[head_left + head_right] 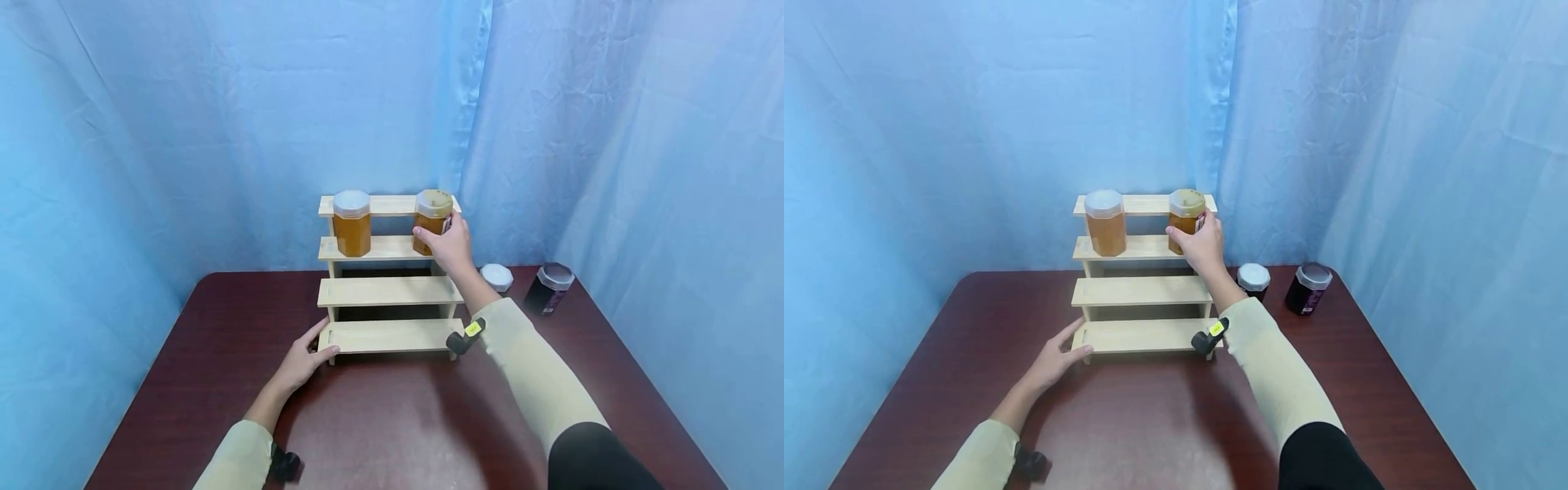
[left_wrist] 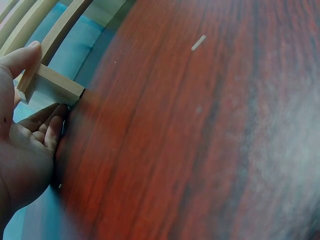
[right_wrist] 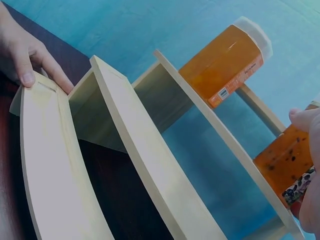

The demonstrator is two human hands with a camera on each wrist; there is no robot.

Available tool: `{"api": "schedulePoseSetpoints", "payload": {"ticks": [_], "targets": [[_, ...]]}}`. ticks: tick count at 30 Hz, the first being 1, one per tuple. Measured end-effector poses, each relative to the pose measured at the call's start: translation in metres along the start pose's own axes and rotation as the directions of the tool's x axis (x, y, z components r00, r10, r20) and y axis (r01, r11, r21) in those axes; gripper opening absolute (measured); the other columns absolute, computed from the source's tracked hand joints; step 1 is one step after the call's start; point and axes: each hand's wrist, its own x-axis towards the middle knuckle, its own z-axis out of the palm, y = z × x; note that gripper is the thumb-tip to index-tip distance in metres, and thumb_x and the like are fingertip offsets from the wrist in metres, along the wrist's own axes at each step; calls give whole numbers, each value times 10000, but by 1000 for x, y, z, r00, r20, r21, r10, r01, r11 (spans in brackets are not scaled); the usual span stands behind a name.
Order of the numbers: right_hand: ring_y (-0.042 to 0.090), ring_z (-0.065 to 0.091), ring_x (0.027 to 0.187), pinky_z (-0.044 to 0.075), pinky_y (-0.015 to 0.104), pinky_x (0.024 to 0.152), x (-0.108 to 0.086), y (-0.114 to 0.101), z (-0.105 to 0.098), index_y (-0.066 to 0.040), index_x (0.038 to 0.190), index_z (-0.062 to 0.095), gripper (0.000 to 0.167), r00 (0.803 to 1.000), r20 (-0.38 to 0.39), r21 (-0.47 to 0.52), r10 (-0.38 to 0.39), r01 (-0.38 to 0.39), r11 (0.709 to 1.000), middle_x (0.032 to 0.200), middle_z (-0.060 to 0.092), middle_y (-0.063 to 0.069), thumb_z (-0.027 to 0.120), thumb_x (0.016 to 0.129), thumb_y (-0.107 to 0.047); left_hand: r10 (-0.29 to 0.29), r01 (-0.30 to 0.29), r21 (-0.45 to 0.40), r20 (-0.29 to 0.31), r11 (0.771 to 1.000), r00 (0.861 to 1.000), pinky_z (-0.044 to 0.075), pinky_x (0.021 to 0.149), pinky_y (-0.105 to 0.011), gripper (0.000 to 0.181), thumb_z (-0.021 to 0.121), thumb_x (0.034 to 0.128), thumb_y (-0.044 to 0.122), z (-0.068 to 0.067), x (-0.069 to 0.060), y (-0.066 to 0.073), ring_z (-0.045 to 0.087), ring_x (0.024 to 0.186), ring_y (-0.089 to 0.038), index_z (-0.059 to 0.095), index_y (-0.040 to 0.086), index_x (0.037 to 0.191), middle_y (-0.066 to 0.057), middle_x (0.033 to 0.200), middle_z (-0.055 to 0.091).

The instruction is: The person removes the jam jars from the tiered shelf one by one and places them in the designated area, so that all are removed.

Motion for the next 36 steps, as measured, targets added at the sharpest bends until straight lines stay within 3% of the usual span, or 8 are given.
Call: {"api": "schedulePoseSetpoints", "payload": {"ticks": [24, 29, 36], "targets": [[294, 591, 1170, 472, 478, 984, -3, -2, -7, -39, 1327, 575, 714, 999, -33, 46, 12, -10, 999, 1274, 629, 130, 868, 790, -408, 1, -1, -14, 13, 1000, 1000, 411, 1023, -453, 751, 730, 949, 178, 2, -1, 2, 451, 1351, -380, 338, 84, 1583, -227, 1530, 424], [279, 606, 1138, 487, 474, 957, -8, 0, -17, -46, 1286, 606, 666, 997, -77, 46, -25, 28, 999, 1227, 650, 115, 879, 782, -384, 2, -1, -22, 25, 1000, 1000, 408, 1032, -458, 753, 729, 950, 180, 5, 0, 1, 438, 1363, -381, 334, 80, 1583, -230, 1535, 414], [281, 614, 1111, 493, 480, 936, -10, -3, -44, -39, 1259, 628, 670, 994, -71, 18, -85, 87, 996, 1190, 660, 117, 875, 772, -426, 6, -6, -15, 19, 1000, 1000, 422, 1005, -432, 745, 728, 949, 171, 5, 5, 1, 474, 1325, -374, 343, 79, 1580, -238, 1523, 429]]}}
